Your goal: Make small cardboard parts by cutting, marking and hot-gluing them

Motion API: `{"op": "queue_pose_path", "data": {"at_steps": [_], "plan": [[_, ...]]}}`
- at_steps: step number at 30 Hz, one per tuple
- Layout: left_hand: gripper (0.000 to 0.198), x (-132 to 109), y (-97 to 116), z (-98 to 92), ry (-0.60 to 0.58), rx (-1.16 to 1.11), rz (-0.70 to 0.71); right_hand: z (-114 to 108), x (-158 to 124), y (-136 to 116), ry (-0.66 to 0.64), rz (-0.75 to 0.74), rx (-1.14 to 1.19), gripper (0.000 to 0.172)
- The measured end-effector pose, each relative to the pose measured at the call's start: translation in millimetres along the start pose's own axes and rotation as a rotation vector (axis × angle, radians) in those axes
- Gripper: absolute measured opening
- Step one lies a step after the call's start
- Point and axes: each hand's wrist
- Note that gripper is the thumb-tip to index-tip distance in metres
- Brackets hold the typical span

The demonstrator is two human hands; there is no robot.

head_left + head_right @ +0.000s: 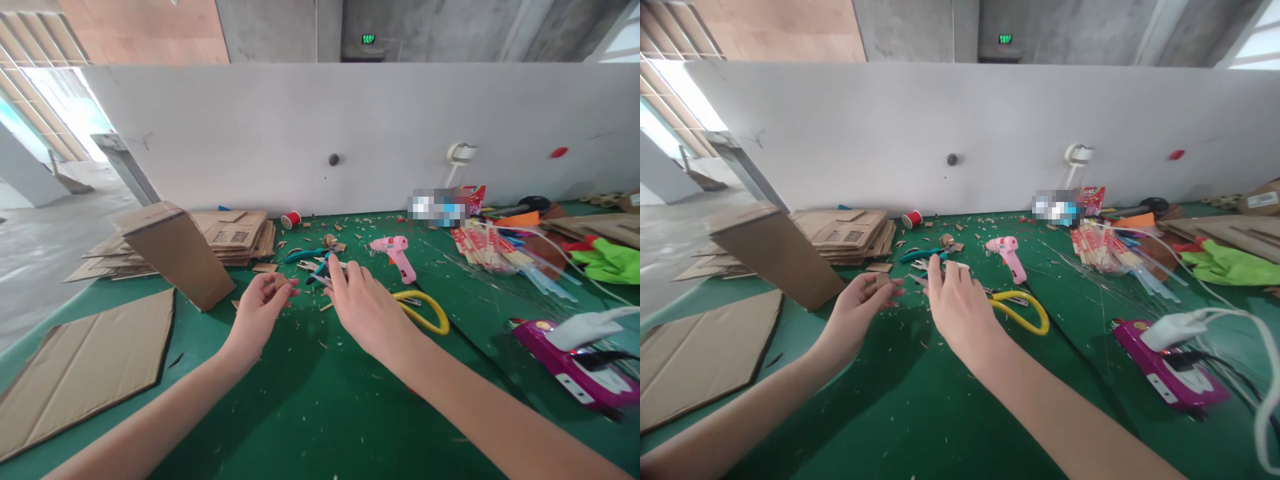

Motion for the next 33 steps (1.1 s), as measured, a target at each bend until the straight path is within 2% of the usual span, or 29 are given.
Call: {"op": "queue_pose_path", "data": {"at_steps": [3, 5, 9, 11, 14, 18, 20, 24, 29, 33], "plan": [[0.03, 0, -3, 0.7, -0.029, 0.011, 0.007, 9, 0, 2, -0.057, 0.047, 0.155, 0.058], [0.027, 0, -5, 1.6, -0.048, 0.013, 0.008, 8, 5, 5, -0.166, 0.094, 0.327, 0.061], [0.023, -2, -5, 2.2, -0.085, 0.047, 0.025, -1, 21, 14, -0.496, 0.079, 0.624, 0.05], [0.023, -2, -5, 2.3, -0.082, 0.056, 0.031, -6, 30, 20, -0.611, 0.047, 0.698, 0.044], [0.023, -3, -4, 2.7, -0.086, 0.027, 0.007, -10, 41, 28, -0.719, 0.02, 0.843, 0.038], [0.025, -3, 0, 4.3, -0.113, 0.013, -0.009, -6, 46, 33, -0.836, 0.133, 1.152, 0.032], [0.025, -3, 4, 5.8, -0.113, 0.032, 0.007, -2, 47, 33, -0.834, 0.203, 1.265, 0.029], [0.023, 3, 13, 9.7, -0.105, 0.091, 0.055, 0, 45, 31, -0.688, 0.295, 1.33, 0.025], [0.022, 20, 28, 14.7, -0.121, 0.137, 0.121, -9, 44, 26, -0.531, 0.279, 1.321, 0.022], [0.019, 32, 40, 19.6, -0.122, 0.039, 0.191, -18, 47, 21, -0.445, 0.354, 1.443, 0.021]]}}
Point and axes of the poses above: each hand's wrist, its own x-axis towards the middle knuckle, its own z-axis out of the palm, y = z × x, and after that the axes turned 8 degrees about z, right-handed
